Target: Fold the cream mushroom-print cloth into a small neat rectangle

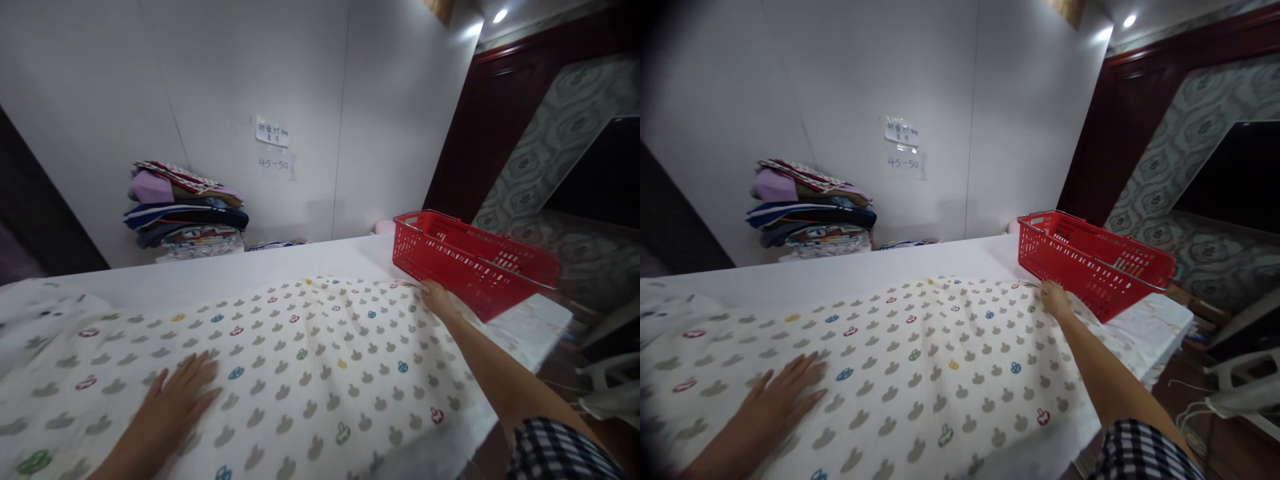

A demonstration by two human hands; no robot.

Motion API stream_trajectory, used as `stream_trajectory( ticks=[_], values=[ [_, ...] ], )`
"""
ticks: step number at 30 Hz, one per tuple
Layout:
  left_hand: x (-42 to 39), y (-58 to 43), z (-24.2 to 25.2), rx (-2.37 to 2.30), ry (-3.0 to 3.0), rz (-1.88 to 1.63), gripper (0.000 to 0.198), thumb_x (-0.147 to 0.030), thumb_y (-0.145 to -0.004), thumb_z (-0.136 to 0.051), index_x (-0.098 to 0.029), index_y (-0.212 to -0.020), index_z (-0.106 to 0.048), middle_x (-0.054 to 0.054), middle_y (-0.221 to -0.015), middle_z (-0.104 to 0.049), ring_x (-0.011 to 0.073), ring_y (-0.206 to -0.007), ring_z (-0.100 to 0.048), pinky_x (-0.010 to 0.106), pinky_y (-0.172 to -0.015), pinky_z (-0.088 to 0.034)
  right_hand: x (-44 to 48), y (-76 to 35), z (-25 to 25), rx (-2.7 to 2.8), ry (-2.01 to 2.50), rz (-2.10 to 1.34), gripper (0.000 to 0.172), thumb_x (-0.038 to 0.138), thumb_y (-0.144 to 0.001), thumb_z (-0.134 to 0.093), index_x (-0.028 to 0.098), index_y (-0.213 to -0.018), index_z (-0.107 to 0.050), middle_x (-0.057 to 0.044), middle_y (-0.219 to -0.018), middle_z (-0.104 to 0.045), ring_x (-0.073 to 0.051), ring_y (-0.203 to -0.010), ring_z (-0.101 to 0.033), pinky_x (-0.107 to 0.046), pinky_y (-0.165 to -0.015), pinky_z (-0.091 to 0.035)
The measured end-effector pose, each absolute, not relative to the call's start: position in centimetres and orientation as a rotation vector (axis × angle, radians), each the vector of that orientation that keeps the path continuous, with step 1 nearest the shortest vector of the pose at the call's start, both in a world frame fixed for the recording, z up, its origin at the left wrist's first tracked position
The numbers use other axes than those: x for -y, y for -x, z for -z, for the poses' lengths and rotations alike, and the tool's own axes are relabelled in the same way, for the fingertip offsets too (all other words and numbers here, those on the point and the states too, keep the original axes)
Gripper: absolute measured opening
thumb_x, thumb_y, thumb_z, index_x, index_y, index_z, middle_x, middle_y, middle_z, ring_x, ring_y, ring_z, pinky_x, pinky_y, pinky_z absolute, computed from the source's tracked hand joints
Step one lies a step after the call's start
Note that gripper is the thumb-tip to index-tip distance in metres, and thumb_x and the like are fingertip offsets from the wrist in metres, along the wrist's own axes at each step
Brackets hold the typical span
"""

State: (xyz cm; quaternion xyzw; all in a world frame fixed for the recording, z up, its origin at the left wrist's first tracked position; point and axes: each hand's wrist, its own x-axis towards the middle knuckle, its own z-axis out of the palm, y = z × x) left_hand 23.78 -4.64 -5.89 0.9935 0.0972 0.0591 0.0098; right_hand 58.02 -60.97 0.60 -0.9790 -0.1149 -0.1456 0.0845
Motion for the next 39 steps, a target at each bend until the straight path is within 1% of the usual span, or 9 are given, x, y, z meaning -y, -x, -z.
stream_trajectory(
  ticks=[4, 13, 17, 21, 24, 28, 33, 36, 39],
  values=[
    [7.1, -23.8, 5.5, -0.324, -3.082, -0.126, 0.059, -0.047, -0.083, -0.026, -0.023, -0.135, -0.041, 0.003, -0.145, -0.032, 0.0234, -0.135, -0.026, 0.050, -0.110, -0.022, 62.0, -59.1, -0.6, 0.295, 2.944, 0.288, 0.046, 0.013, -0.077, -0.047, 0.013, -0.122, -0.056, -0.013, -0.127, -0.056, -0.023, -0.118, -0.050, -0.032, -0.100, -0.035],
    [6.5, -23.4, 5.7, -0.312, -3.089, -0.165, 0.054, -0.046, -0.086, -0.029, -0.027, -0.135, -0.040, 0.001, -0.144, -0.033, 0.0240, -0.134, -0.028, 0.050, -0.110, -0.026, 58.1, -65.5, 0.6, 0.317, 2.926, 0.000, 0.043, 0.019, -0.082, -0.047, 0.015, -0.124, -0.056, -0.012, -0.124, -0.058, -0.021, -0.112, -0.055, -0.029, -0.094, -0.040],
    [6.3, -23.3, 5.8, -0.333, -3.113, -0.154, 0.055, -0.049, -0.084, -0.034, -0.028, -0.135, -0.040, 0.000, -0.144, -0.034, 0.0250, -0.133, -0.030, 0.050, -0.110, -0.027, 56.8, -67.2, 1.3, 0.299, 2.920, -0.057, 0.037, 0.017, -0.072, -0.058, 0.013, -0.108, -0.065, -0.014, -0.114, -0.064, -0.023, -0.104, -0.059, -0.029, -0.087, -0.043],
    [6.6, -23.4, 5.1, -0.327, -3.121, -0.109, 0.057, -0.052, -0.083, -0.036, -0.027, -0.134, -0.041, 0.000, -0.143, -0.034, 0.0252, -0.133, -0.031, 0.050, -0.109, -0.029, 56.3, -67.1, 0.9, 0.245, 2.877, 0.010, 0.019, 0.015, -0.071, -0.057, 0.013, -0.086, -0.070, -0.013, -0.093, -0.069, -0.021, -0.087, -0.063, -0.026, -0.075, -0.044],
    [6.8, -23.4, 4.8, -0.321, -3.118, -0.121, 0.056, -0.052, -0.083, -0.035, -0.029, -0.133, -0.042, -0.001, -0.143, -0.034, 0.0242, -0.133, -0.031, 0.048, -0.110, -0.028, 56.6, -66.1, -0.6, 0.225, 2.788, 0.175, 0.019, 0.021, -0.078, -0.051, 0.014, -0.084, -0.068, -0.010, -0.085, -0.068, -0.018, -0.080, -0.062, -0.024, -0.070, -0.043],
    [7.1, -23.4, 4.8, -0.348, -3.088, -0.165, 0.053, -0.050, -0.085, -0.033, -0.030, -0.133, -0.043, -0.001, -0.144, -0.034, 0.0230, -0.133, -0.030, 0.047, -0.111, -0.026, 58.2, -64.1, -4.2, 0.199, 2.636, 0.428, 0.030, 0.033, -0.083, -0.041, 0.015, -0.093, -0.063, -0.005, -0.084, -0.065, -0.016, -0.075, -0.058, -0.023, -0.064, -0.043],
    [7.5, -23.4, 4.9, -0.359, -3.035, -0.194, 0.052, -0.047, -0.085, -0.033, -0.030, -0.132, -0.044, 0.000, -0.143, -0.036, 0.0245, -0.133, -0.031, 0.048, -0.110, -0.026, 60.6, -59.2, -10.6, 0.108, 2.166, 0.643, 0.035, 0.043, -0.077, -0.047, 0.014, -0.091, -0.061, 0.001, -0.065, -0.056, -0.012, -0.053, -0.049, -0.021, -0.046, -0.039],
    [7.3, -23.5, 4.6, -0.378, -3.004, -0.158, 0.054, -0.049, -0.084, -0.033, -0.028, -0.133, -0.043, 0.001, -0.144, -0.034, 0.0253, -0.134, -0.029, 0.048, -0.110, -0.026, 61.3, -53.9, -13.6, 0.115, 1.872, 0.559, 0.031, 0.045, -0.070, -0.059, 0.017, -0.081, -0.061, 0.004, -0.058, -0.052, -0.010, -0.047, -0.044, -0.020, -0.042, -0.035],
    [7.6, -24.0, 3.3, -0.416, -2.951, -0.077, 0.056, -0.049, -0.084, -0.033, -0.025, -0.133, -0.043, 0.003, -0.145, -0.033, 0.0273, -0.134, -0.029, 0.049, -0.110, -0.024, 61.0, -47.7, -13.8, 0.183, 1.823, 0.160, 0.034, 0.050, -0.068, -0.065, 0.018, -0.077, -0.059, 0.002, -0.059, -0.056, -0.011, -0.048, -0.049, -0.021, -0.043, -0.038]
  ],
)
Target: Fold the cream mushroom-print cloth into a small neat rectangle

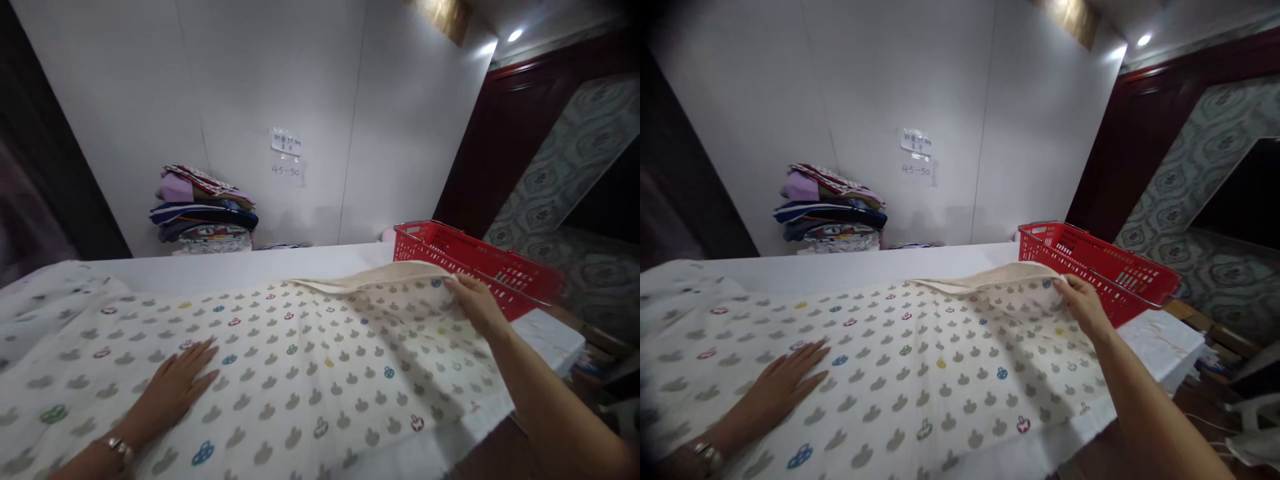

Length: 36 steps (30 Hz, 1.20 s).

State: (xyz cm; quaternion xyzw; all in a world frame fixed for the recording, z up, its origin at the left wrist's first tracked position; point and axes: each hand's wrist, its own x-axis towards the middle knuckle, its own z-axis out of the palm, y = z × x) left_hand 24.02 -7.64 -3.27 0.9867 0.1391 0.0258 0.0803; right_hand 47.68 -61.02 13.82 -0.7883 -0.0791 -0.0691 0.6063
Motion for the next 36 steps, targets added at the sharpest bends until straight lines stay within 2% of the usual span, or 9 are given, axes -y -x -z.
stream_trajectory(
  ticks=[3, 5, 8, 10, 12, 18, 25, 30, 36],
  values=[
    [10.7, -24.6, 0.5, -0.480, -2.858, -0.119, 0.055, -0.048, -0.080, -0.040, -0.019, -0.126, -0.053, 0.008, -0.141, -0.040, 0.0312, -0.132, -0.032, 0.050, -0.110, -0.022, 59.8, -42.2, -11.2, 0.248, 1.868, -0.147, 0.037, 0.055, -0.070, -0.064, 0.019, -0.070, -0.055, 0.004, -0.055, -0.052, -0.010, -0.046, -0.046, -0.021, -0.043, -0.036],
    [14.8, -24.9, -1.6, -0.429, -2.675, -0.150, 0.053, -0.051, -0.079, -0.043, -0.020, -0.120, -0.057, 0.009, -0.135, -0.048, 0.0310, -0.126, -0.041, 0.046, -0.106, -0.030, 58.5, -39.3, -8.7, 0.360, 1.940, -0.261, 0.039, 0.056, -0.073, -0.060, 0.019, -0.067, -0.053, 0.005, -0.054, -0.048, -0.009, -0.046, -0.041, -0.021, -0.043, -0.032],
    [23.1, -25.3, -3.4, -0.281, -2.179, 0.082, 0.046, -0.057, -0.078, -0.046, -0.026, -0.108, -0.063, 0.007, -0.114, -0.063, 0.0251, -0.100, -0.059, 0.037, -0.083, -0.048, 56.6, -35.9, -5.0, 0.557, 1.993, -0.385, 0.037, 0.054, -0.079, -0.055, 0.018, -0.069, -0.055, 0.005, -0.055, -0.044, -0.009, -0.049, -0.039, -0.021, -0.045, -0.031],
    [28.5, -25.6, -3.4, -0.186, -1.867, 0.274, 0.044, -0.059, -0.075, -0.051, -0.022, -0.094, -0.065, 0.008, -0.097, -0.067, 0.0215, -0.083, -0.062, 0.033, -0.074, -0.049, 55.7, -34.4, -3.5, 0.642, 2.015, -0.396, 0.034, 0.050, -0.081, -0.054, 0.018, -0.070, -0.055, 0.004, -0.058, -0.044, -0.010, -0.053, -0.040, -0.022, -0.048, -0.033],
    [32.7, -26.2, -2.6, -0.215, -1.558, 0.436, 0.047, -0.061, -0.072, -0.055, -0.017, -0.088, -0.062, 0.011, -0.098, -0.065, 0.0182, -0.071, -0.062, 0.032, -0.066, -0.049, 55.4, -33.5, -2.7, 0.691, 2.026, -0.377, 0.030, 0.046, -0.082, -0.054, 0.018, -0.070, -0.056, 0.003, -0.062, -0.047, -0.011, -0.058, -0.043, -0.022, -0.053, -0.035],
    [38.2, -28.1, -0.7, -0.282, -0.988, 0.541, 0.046, -0.055, -0.074, -0.056, -0.014, -0.092, -0.059, 0.009, -0.087, -0.065, 0.0137, -0.069, -0.061, 0.026, -0.065, -0.046, 56.4, -33.0, -2.2, 0.688, 1.885, -0.541, 0.027, 0.044, -0.080, -0.058, 0.017, -0.086, -0.059, -0.001, -0.076, -0.058, -0.015, -0.072, -0.052, -0.026, -0.066, -0.041],
    [40.1, -28.2, -1.4, -0.390, -1.062, 0.377, 0.021, -0.028, -0.071, -0.061, -0.015, -0.086, -0.058, 0.003, -0.072, -0.062, 0.0126, -0.063, -0.058, 0.024, -0.058, -0.044, 56.2, -32.7, -0.2, 0.542, 1.895, -0.445, 0.026, 0.044, -0.081, -0.056, 0.018, -0.084, -0.056, 0.003, -0.064, -0.052, -0.011, -0.059, -0.046, -0.023, -0.054, -0.037],
    [39.8, -27.6, -1.7, -0.388, -0.955, 0.368, 0.019, -0.027, -0.072, -0.063, -0.013, -0.086, -0.060, 0.005, -0.074, -0.064, 0.0121, -0.066, -0.058, 0.025, -0.066, -0.046, 56.4, -32.5, -0.1, 0.522, 1.863, -0.321, 0.026, 0.043, -0.084, -0.051, 0.018, -0.077, -0.056, 0.002, -0.064, -0.050, -0.011, -0.058, -0.046, -0.023, -0.054, -0.039],
    [39.9, -27.3, -1.8, -0.357, -0.917, 0.330, 0.028, -0.030, -0.071, -0.069, -0.012, -0.092, -0.062, 0.008, -0.085, -0.065, 0.0128, -0.071, -0.059, 0.026, -0.068, -0.047, 56.1, -31.4, -1.5, 0.585, 1.938, -0.198, 0.026, 0.040, -0.078, -0.062, 0.020, -0.095, -0.058, -0.001, -0.080, -0.058, -0.014, -0.068, -0.053, -0.024, -0.061, -0.043]
  ],
)
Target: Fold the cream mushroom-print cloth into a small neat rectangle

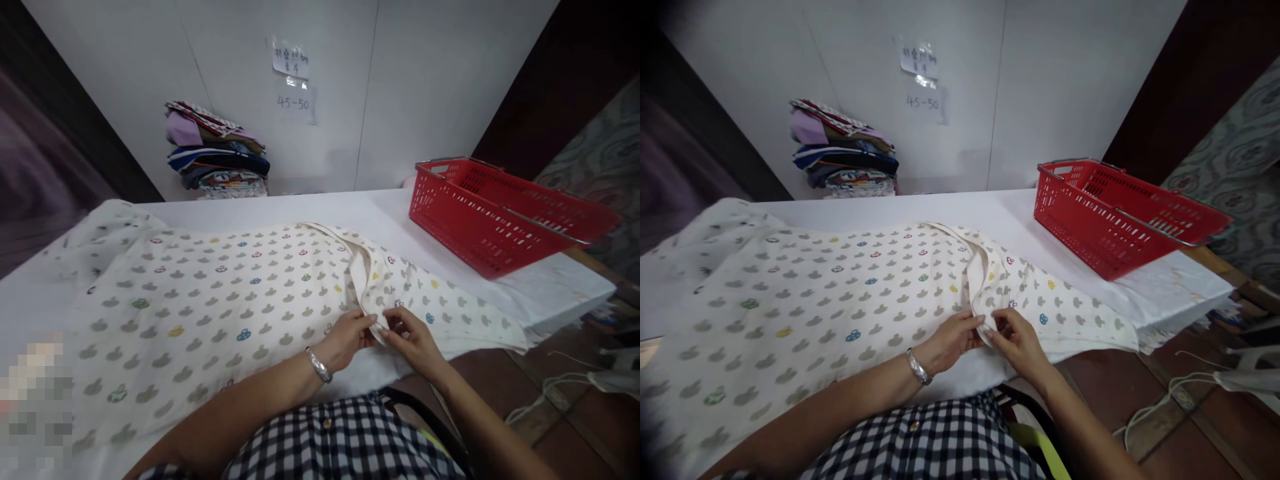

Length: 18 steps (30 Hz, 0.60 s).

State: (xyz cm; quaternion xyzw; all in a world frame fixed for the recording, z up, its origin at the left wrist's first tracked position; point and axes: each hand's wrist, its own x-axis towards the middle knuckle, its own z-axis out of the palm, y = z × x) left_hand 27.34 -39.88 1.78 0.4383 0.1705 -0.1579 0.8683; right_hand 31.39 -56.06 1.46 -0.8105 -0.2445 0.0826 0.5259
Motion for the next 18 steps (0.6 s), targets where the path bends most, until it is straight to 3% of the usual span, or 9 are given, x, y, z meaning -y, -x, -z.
stream_trajectory(
  ticks=[4, 9, 15, 18],
  values=[
    [40.0, -27.1, -2.2, -0.340, -0.916, 0.321, 0.031, -0.032, -0.068, -0.073, -0.012, -0.089, -0.063, 0.007, -0.084, -0.065, 0.0117, -0.070, -0.058, 0.024, -0.068, -0.046, 55.6, -31.5, -1.3, 0.603, 1.930, -0.254, 0.027, 0.041, -0.079, -0.059, 0.020, -0.095, -0.060, -0.001, -0.076, -0.060, -0.015, -0.069, -0.054, -0.026, -0.064, -0.045],
    [39.6, -26.8, -2.5, -0.348, -0.860, 0.364, 0.027, -0.017, -0.064, -0.074, -0.012, -0.088, -0.063, 0.006, -0.083, -0.066, 0.0112, -0.070, -0.058, 0.024, -0.070, -0.046, 56.9, -32.5, -1.0, 0.378, 1.786, -0.212, 0.030, 0.047, -0.078, -0.058, 0.019, -0.090, -0.060, -0.002, -0.076, -0.061, -0.015, -0.067, -0.054, -0.026, -0.061, -0.045],
    [39.2, -26.9, -2.6, -0.421, -0.857, 0.369, 0.019, -0.014, -0.070, -0.067, -0.012, -0.088, -0.061, 0.007, -0.082, -0.065, 0.0124, -0.069, -0.059, 0.026, -0.071, -0.048, 58.5, -32.0, -2.9, 0.796, 1.887, -0.102, 0.014, 0.032, -0.084, -0.052, 0.021, -0.085, -0.060, -0.008, -0.096, -0.059, -0.021, -0.095, -0.053, -0.034, -0.083, -0.043],
    [39.2, -26.9, -2.7, -0.392, -0.826, 0.387, 0.019, -0.020, -0.075, -0.063, -0.011, -0.092, -0.061, 0.009, -0.085, -0.066, 0.0140, -0.072, -0.060, 0.026, -0.070, -0.048, 58.2, -31.3, -2.9, 0.996, 1.975, -0.208, 0.012, 0.023, -0.084, -0.046, 0.022, -0.088, -0.057, -0.007, -0.095, -0.059, -0.020, -0.091, -0.054, -0.034, -0.081, -0.044]
  ],
)
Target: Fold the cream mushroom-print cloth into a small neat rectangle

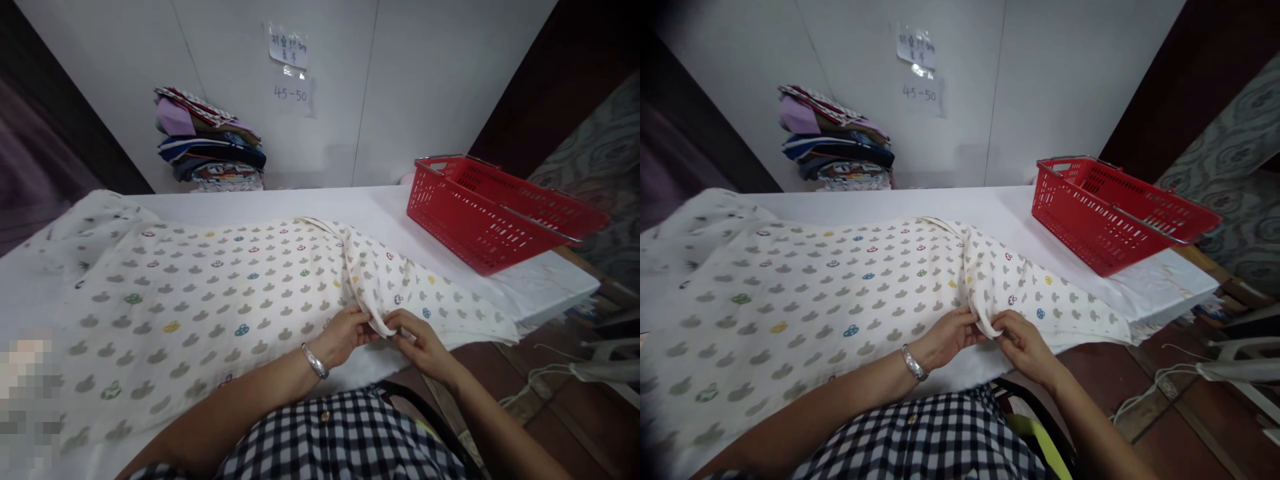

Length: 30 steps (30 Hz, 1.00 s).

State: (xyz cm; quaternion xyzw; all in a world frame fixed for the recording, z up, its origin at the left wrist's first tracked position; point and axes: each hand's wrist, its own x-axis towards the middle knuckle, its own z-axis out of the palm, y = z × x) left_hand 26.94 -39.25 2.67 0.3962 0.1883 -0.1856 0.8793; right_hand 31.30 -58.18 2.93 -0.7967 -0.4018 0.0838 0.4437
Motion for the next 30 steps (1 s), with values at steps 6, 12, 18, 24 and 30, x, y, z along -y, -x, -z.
stream_trajectory(
  ticks=[6, 12, 18, 24, 30],
  values=[
    [39.2, -27.0, -2.6, -0.417, -0.819, 0.425, 0.028, -0.035, -0.077, -0.061, -0.011, -0.092, -0.062, 0.010, -0.088, -0.065, 0.0153, -0.075, -0.059, 0.028, -0.073, -0.048, 58.0, -30.9, -2.0, 1.010, 2.137, -0.113, 0.027, 0.016, -0.081, -0.044, 0.022, -0.104, -0.054, -0.006, -0.094, -0.060, -0.019, -0.088, -0.055, -0.033, -0.079, -0.045],
    [39.2, -27.0, -3.2, -0.459, -0.811, 0.441, 0.031, -0.037, -0.081, -0.056, -0.012, -0.098, -0.060, 0.008, -0.090, -0.063, 0.0144, -0.075, -0.057, 0.026, -0.069, -0.046, 57.8, -30.9, -2.0, 0.727, 2.124, -0.011, 0.021, 0.029, -0.088, -0.043, 0.021, -0.099, -0.059, -0.006, -0.093, -0.064, -0.018, -0.085, -0.060, -0.030, -0.076, -0.048],
    [39.1, -27.1, -2.7, -0.485, -0.755, 0.446, 0.029, -0.039, -0.083, -0.050, -0.013, -0.094, -0.059, 0.007, -0.087, -0.061, 0.0138, -0.073, -0.057, 0.026, -0.068, -0.046, 57.6, -31.1, -1.1, 0.897, 2.191, -0.057, 0.029, 0.023, -0.086, -0.041, 0.022, -0.111, -0.056, -0.008, -0.103, -0.062, -0.020, -0.094, -0.057, -0.035, -0.084, -0.046],
    [39.0, -27.2, -1.9, -0.476, -0.752, 0.437, 0.028, -0.038, -0.080, -0.056, -0.013, -0.091, -0.059, 0.006, -0.084, -0.060, 0.0136, -0.072, -0.056, 0.026, -0.068, -0.045, 57.1, -31.1, -2.1, 0.946, 2.164, -0.096, 0.014, 0.024, -0.086, -0.041, 0.021, -0.083, -0.054, -0.003, -0.076, -0.056, -0.016, -0.071, -0.051, -0.028, -0.066, -0.043],
    [38.9, -27.3, -1.8, -0.500, -0.725, 0.473, 0.026, -0.036, -0.082, -0.052, -0.013, -0.091, -0.060, 0.006, -0.084, -0.060, 0.0132, -0.072, -0.056, 0.026, -0.071, -0.045, 56.5, -31.6, -1.1, 0.564, 2.060, -0.164, 0.024, 0.041, -0.089, -0.043, 0.020, -0.085, -0.054, 0.001, -0.068, -0.054, -0.014, -0.061, -0.049, -0.024, -0.056, -0.039]
  ],
)
